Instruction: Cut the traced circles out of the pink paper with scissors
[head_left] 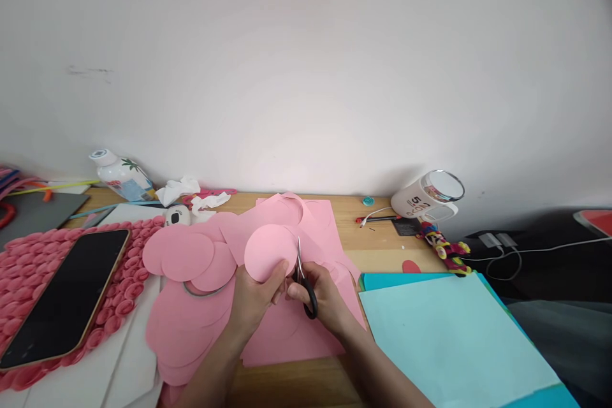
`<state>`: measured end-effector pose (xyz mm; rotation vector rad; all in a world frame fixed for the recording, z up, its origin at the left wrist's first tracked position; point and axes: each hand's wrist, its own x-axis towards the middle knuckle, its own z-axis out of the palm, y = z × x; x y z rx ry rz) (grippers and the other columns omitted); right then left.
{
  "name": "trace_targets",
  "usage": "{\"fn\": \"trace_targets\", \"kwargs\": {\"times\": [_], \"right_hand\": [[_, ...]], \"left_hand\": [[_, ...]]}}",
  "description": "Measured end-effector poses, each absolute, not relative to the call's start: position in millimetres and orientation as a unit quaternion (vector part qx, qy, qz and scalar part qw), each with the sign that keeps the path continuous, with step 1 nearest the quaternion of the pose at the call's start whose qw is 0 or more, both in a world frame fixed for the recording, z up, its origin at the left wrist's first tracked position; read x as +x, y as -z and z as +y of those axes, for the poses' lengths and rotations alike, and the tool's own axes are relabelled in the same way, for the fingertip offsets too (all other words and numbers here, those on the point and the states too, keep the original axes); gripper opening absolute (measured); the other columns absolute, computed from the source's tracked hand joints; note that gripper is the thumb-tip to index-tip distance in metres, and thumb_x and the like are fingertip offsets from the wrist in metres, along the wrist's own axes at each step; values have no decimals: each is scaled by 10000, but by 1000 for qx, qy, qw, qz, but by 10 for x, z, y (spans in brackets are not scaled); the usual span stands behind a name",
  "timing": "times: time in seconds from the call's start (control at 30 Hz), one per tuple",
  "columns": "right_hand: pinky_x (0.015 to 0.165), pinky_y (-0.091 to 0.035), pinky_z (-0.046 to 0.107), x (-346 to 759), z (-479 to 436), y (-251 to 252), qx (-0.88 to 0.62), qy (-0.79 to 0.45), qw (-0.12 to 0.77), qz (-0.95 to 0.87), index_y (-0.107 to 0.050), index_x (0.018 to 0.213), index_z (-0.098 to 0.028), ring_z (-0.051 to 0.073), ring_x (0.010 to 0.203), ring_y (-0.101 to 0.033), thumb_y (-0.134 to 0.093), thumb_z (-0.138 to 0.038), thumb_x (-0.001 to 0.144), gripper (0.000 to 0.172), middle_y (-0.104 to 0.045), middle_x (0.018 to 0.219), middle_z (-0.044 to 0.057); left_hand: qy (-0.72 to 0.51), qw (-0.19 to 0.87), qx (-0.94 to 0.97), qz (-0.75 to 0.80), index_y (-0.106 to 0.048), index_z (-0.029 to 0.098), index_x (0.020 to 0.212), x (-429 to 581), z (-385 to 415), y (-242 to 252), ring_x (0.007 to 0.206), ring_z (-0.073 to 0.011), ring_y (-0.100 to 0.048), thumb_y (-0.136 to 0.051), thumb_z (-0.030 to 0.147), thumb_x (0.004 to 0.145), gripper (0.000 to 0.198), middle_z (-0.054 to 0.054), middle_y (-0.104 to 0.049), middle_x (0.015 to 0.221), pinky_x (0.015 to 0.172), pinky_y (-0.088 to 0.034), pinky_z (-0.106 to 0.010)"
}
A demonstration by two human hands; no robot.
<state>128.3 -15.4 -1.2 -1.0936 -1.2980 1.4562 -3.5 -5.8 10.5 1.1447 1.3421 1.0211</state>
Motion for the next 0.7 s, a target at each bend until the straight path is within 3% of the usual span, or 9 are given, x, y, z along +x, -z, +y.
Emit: {"fn": "trace_targets", "kwargs": {"times": [0.3, 0.7], "right_hand": [[468, -402, 226, 1283, -157, 22, -433, -586, 442, -523, -523, 611, -174, 108, 497, -421, -675, -545, 674, 406, -471, 541, -24], [475, -350, 224, 1278, -153, 4, -439, -591, 444, -511, -526, 597, -161, 104, 508, -391, -698, -530, 654, 411, -476, 537, -20]], "left_hand": [[-426, 517, 481, 565, -381, 190, 360, -54, -65, -79, 327, -63, -340, -573, 321, 753, 457, 52, -356, 317, 372, -308, -212], [-428, 534, 475, 553, -413, 179, 368, -49, -62, -74, 331, -63, -346, -582, 323, 749, 441, 46, -379, 327, 361, -302, -207]]}}
